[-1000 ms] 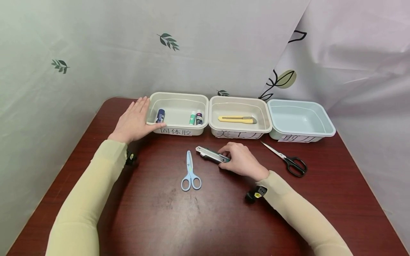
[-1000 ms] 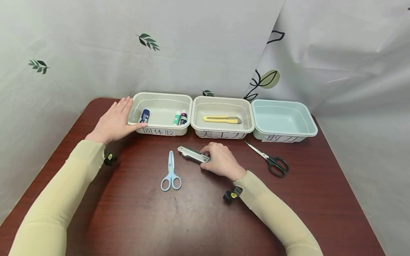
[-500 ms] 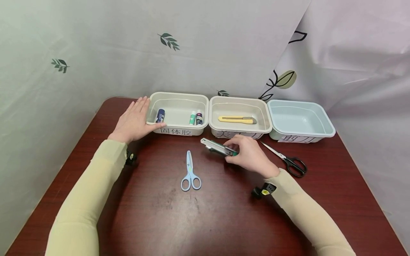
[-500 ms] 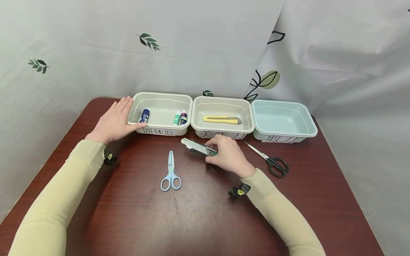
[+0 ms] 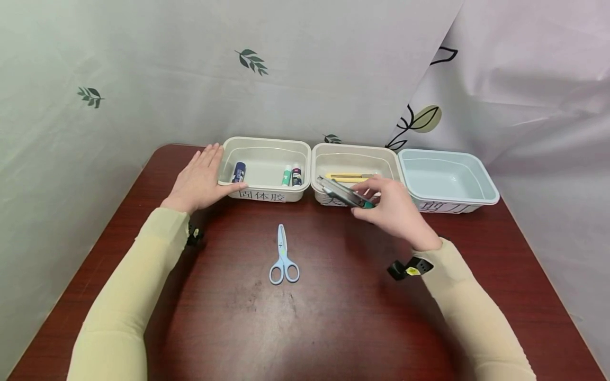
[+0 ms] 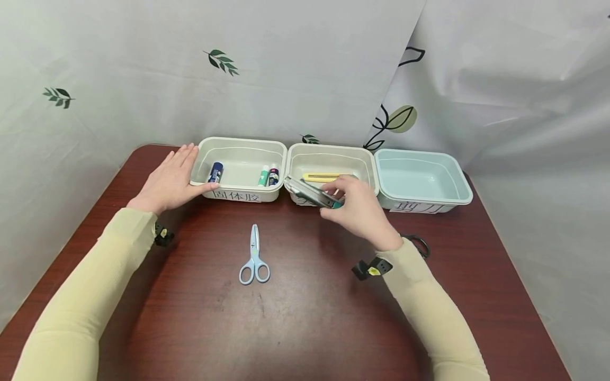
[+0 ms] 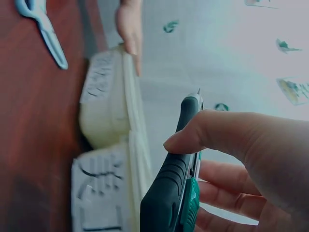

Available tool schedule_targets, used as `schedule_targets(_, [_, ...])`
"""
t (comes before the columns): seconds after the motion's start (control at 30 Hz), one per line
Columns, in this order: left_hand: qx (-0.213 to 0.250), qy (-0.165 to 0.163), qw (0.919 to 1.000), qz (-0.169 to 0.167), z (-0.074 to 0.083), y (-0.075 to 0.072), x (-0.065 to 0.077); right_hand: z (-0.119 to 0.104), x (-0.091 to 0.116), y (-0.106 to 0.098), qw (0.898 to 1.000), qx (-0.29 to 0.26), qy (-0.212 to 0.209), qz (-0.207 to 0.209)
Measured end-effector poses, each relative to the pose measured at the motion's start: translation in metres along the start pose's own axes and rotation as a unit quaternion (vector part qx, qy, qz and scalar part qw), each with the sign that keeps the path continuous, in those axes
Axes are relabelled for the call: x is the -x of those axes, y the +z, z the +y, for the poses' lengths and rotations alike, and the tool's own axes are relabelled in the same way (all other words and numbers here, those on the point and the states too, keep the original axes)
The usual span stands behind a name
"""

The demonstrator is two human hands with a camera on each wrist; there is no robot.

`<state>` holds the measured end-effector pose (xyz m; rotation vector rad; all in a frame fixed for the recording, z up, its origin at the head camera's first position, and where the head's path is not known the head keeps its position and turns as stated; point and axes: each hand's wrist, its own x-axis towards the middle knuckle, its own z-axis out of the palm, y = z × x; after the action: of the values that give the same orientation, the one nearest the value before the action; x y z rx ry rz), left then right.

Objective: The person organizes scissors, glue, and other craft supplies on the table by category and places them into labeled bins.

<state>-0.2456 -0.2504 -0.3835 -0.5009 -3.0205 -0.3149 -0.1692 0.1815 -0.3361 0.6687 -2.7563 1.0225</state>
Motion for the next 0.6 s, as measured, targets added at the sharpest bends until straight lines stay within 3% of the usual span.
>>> schedule_targets(0.33, [0.000, -0.002, 1.0000, 0.000, 0.000, 0.000, 0.000, 0.004, -0.018, -0.034, 0.999, -0.002, 0.018, 0.030])
schedule_targets(0.6, [-0.001, -0.002, 1.0000, 0.000, -0.001, 0.001, -0.001, 0.010, -0.041, -0.054, 0.998, -0.003, 0.009, 0.060])
